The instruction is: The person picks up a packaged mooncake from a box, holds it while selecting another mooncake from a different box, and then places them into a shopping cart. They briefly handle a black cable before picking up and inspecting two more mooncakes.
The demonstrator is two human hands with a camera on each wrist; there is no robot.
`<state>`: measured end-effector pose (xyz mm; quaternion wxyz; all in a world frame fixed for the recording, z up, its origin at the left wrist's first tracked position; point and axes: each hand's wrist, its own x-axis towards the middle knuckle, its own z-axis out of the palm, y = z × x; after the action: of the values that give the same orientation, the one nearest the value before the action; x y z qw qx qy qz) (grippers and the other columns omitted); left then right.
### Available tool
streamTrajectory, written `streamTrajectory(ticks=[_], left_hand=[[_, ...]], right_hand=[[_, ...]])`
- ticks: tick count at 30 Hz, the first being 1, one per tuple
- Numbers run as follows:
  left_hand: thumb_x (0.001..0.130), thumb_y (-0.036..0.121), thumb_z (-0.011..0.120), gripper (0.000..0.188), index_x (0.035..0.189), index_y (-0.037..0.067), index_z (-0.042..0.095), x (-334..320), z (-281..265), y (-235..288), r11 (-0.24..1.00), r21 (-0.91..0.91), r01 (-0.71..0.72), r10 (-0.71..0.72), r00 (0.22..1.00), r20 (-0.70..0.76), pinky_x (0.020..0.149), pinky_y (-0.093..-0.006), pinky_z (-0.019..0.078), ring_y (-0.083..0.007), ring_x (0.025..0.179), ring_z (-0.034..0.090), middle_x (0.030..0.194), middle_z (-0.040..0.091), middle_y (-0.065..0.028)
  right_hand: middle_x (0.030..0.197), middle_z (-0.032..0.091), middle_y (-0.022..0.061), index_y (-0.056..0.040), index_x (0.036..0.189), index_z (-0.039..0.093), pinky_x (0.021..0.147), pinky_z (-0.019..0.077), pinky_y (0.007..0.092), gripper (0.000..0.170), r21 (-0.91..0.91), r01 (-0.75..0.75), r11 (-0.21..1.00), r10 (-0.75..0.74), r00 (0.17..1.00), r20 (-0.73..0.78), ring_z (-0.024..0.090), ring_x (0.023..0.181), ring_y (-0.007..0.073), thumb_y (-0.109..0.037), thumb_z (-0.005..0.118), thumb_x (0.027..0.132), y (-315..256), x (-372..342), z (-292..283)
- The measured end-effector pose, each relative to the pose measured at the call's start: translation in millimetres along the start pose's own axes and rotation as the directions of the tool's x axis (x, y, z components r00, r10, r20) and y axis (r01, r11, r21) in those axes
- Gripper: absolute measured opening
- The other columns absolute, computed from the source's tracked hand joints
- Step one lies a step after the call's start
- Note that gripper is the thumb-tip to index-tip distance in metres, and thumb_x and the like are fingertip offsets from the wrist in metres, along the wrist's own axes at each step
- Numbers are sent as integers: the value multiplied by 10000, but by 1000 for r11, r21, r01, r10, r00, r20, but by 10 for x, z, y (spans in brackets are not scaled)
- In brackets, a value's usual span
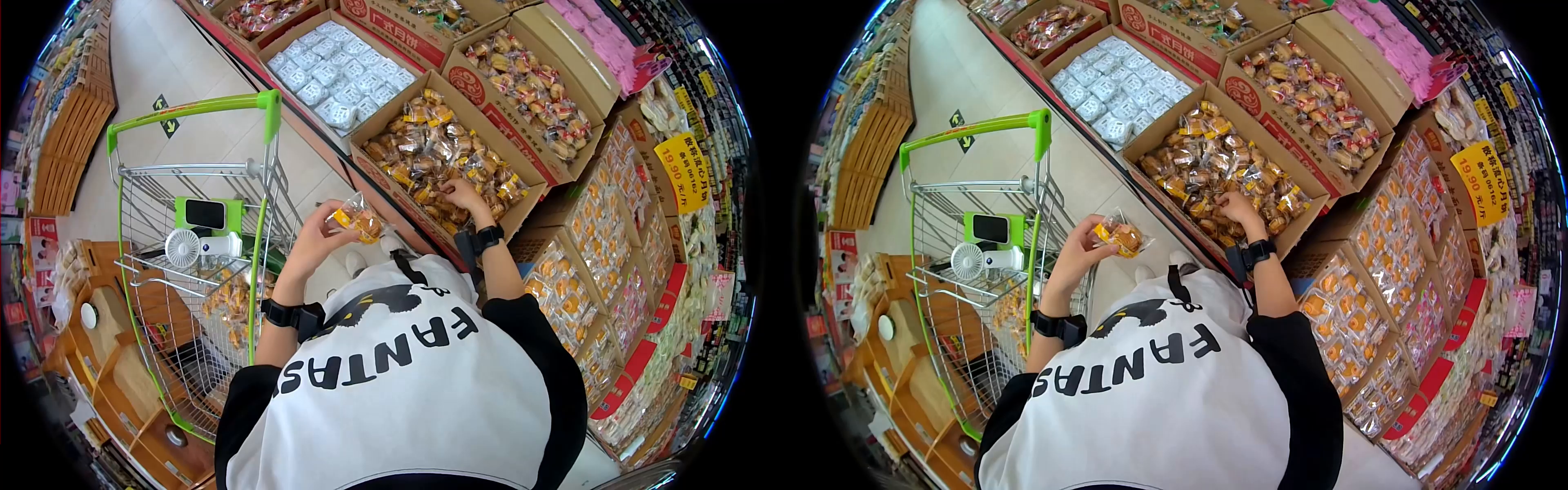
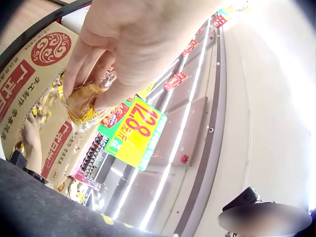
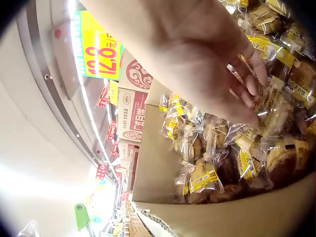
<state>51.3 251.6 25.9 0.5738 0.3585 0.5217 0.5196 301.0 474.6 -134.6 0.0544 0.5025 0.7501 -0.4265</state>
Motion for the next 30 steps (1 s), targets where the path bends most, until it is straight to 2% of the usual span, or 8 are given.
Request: streamTrajectory(ticks=[7,14,17,19,20,23,28,30], left_hand=[[731,-10,600,312,1004,1,451,21,-29,-52,999,-41,9,-10,999,-33,720,-249,477,-145,817,572,946,545,-69],[727,-11,601,322,1014,2,453,13,-69,-45,999,-43,15,-17,999,-40,712,-248,485,-147,817,571,953,540,-71],[724,-12,604,327,1016,3,455,15,-77,-54,1000,-19,12,-12,999,-52,712,-248,485,-145,819,570,945,542,-71],[720,-20,597,307,992,21,459,17,-74,-40,1000,-7,26,-27,998,-65,732,-257,482,-125,834,554,921,556,-55],[720,-20,597,307,992,21,459,21,-79,-45,1000,-6,27,-27,998,-63,732,-257,482,-125,834,554,921,556,-55],[720,-26,592,307,992,22,460,33,-88,-59,1000,11,21,-20,998,-62,737,-260,480,-128,839,554,934,554,-57],[721,-8,610,336,1020,-2,457,40,-80,-29,999,-15,35,-36,997,-61,711,-244,476,-140,806,573,940,551,-74],[721,-8,609,337,1022,0,457,41,-83,-24,999,-20,32,-33,998,-56,713,-246,477,-139,814,570,940,553,-73]], right_hand=[[882,598,126,-62,869,606,672,454,351,257,-292,-53,955,30,996,-82,570,812,262,-100,622,615,-135,-83,45],[809,586,120,-48,799,589,653,447,336,289,-268,-61,962,35,995,-98,572,757,237,-161,706,560,-452,-344,-271],[808,573,118,-32,779,578,629,448,315,295,-139,63,988,-101,955,-280,576,696,205,-171,738,575,-473,-374,-371],[803,582,91,-30,798,591,630,451,310,296,-54,273,961,-262,822,-506,582,679,212,-203,728,601,-536,-400,-449],[846,570,102,10,848,557,530,447,270,309,204,261,944,-161,900,-406,579,547,172,-197,701,669,-578,-413,-503],[875,561,114,39,921,514,426,410,222,343,516,365,775,-143,897,-419,559,470,132,-190,670,719,-786,-510,-577],[841,559,105,46,1028,478,384,377,191,386,593,269,759,-90,945,-313,556,480,106,-151,645,741,-1175,-800,-731],[829,559,86,37,1058,473,381,369,183,371,622,336,707,-215,940,-264,557,473,104,-110,624,753,-1265,-885,-768]])
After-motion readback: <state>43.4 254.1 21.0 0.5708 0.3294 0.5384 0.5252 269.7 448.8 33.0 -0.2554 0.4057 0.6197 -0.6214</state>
